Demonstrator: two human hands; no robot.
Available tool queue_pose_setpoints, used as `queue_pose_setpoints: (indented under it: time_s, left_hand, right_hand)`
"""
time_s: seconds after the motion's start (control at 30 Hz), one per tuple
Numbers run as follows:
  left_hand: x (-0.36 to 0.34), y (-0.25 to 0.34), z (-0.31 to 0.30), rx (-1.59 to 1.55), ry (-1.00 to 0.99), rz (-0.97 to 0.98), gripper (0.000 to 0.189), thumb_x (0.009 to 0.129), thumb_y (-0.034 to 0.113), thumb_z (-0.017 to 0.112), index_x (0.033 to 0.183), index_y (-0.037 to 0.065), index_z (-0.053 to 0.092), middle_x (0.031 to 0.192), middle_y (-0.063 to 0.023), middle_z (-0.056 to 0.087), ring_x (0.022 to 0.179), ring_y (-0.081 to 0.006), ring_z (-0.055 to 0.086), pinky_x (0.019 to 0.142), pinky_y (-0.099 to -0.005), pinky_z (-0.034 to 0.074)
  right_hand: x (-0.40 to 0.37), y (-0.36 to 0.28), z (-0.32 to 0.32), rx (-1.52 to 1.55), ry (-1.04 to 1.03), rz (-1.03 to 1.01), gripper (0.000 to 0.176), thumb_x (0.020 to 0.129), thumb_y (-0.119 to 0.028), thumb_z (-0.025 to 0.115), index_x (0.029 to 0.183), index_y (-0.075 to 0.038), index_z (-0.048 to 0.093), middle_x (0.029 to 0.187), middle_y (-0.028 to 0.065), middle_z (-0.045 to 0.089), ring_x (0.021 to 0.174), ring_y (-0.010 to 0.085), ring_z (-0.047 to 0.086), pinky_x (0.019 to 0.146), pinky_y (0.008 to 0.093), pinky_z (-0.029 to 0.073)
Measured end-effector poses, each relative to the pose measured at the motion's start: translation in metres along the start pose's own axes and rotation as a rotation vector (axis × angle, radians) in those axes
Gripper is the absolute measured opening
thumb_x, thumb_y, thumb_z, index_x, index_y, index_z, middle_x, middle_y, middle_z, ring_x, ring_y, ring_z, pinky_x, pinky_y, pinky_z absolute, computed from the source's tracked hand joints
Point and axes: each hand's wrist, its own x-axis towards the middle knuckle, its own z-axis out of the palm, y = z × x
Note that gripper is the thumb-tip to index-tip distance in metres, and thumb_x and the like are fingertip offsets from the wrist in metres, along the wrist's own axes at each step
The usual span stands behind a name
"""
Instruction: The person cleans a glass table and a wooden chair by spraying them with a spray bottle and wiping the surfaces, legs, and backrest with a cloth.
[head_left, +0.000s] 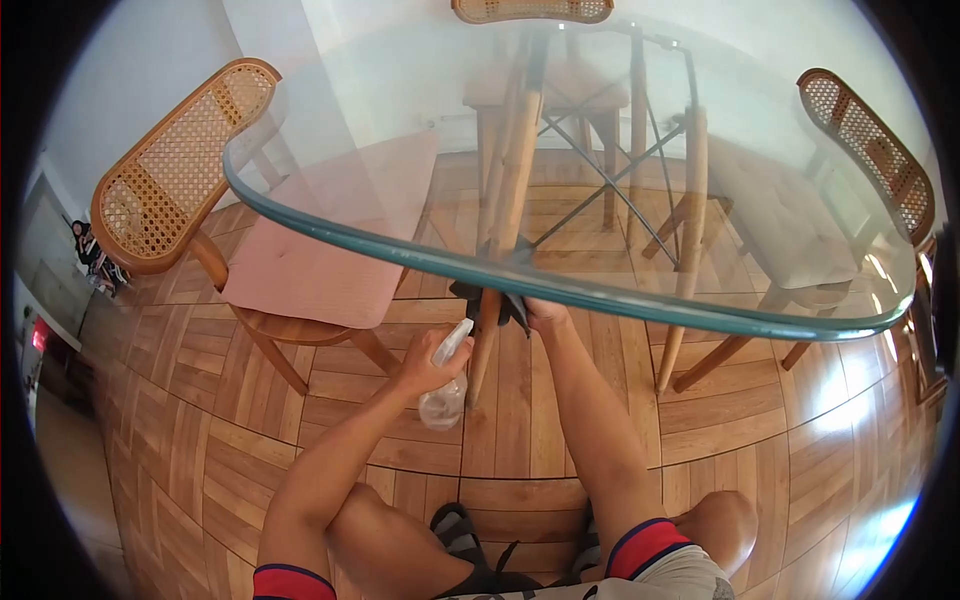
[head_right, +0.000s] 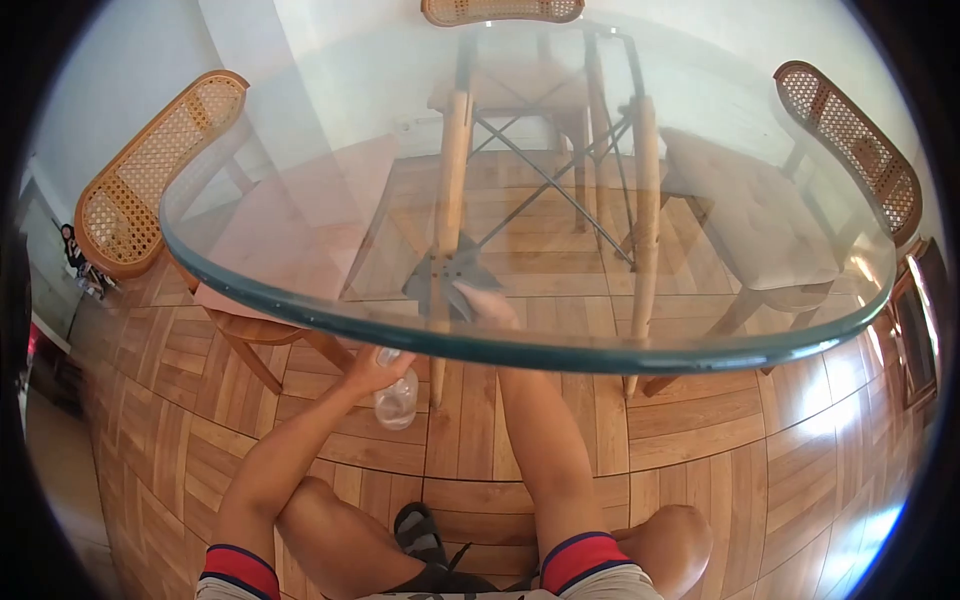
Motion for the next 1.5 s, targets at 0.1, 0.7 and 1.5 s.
queue_pose_setpoints:
  time_s: [0.1,0.7,1.5]
  left_hand:
    - [-0.004,0.006,-0.021,0.119,-0.174,-0.154,0.024,0.088,0.023,0.061,0.082,0.000,0.064,0.072,-0.0205,0.062,0.067,-0.0359,0.063,0.061,-0.0430,0.046]
    - [-0.051,0.150,-0.132,-0.064,0.112,-0.123,0.008,0.080,0.004,0.064,0.077,-0.003,0.063,0.069,-0.0120,0.058,0.060,-0.0234,0.058,0.054,-0.0314,0.043]
    - [-0.030,0.127,-0.099,-0.056,0.097,-0.022,0.008,0.082,0.006,0.066,0.078,-0.001,0.065,0.068,-0.0102,0.059,0.061,-0.0208,0.057,0.055,-0.0322,0.042]
  right_hand:
    - [-0.026,0.004,0.094,-1.136,0.262,-1.055,0.030,0.090,-0.021,0.070,0.114,-0.006,0.062,0.099,0.0093,0.069,0.091,0.0277,0.065,0.081,0.0387,0.053]
    - [-0.031,0.139,0.041,-0.781,0.643,-0.702,0.038,0.085,-0.024,0.070,0.111,-0.001,0.055,0.104,0.0113,0.064,0.094,0.0254,0.062,0.082,0.0376,0.049]
    - [-0.051,0.055,0.133,-1.277,0.919,-0.630,0.044,0.079,-0.016,0.070,0.114,0.001,0.050,0.096,0.0130,0.052,0.086,0.0294,0.053,0.074,0.0418,0.046]
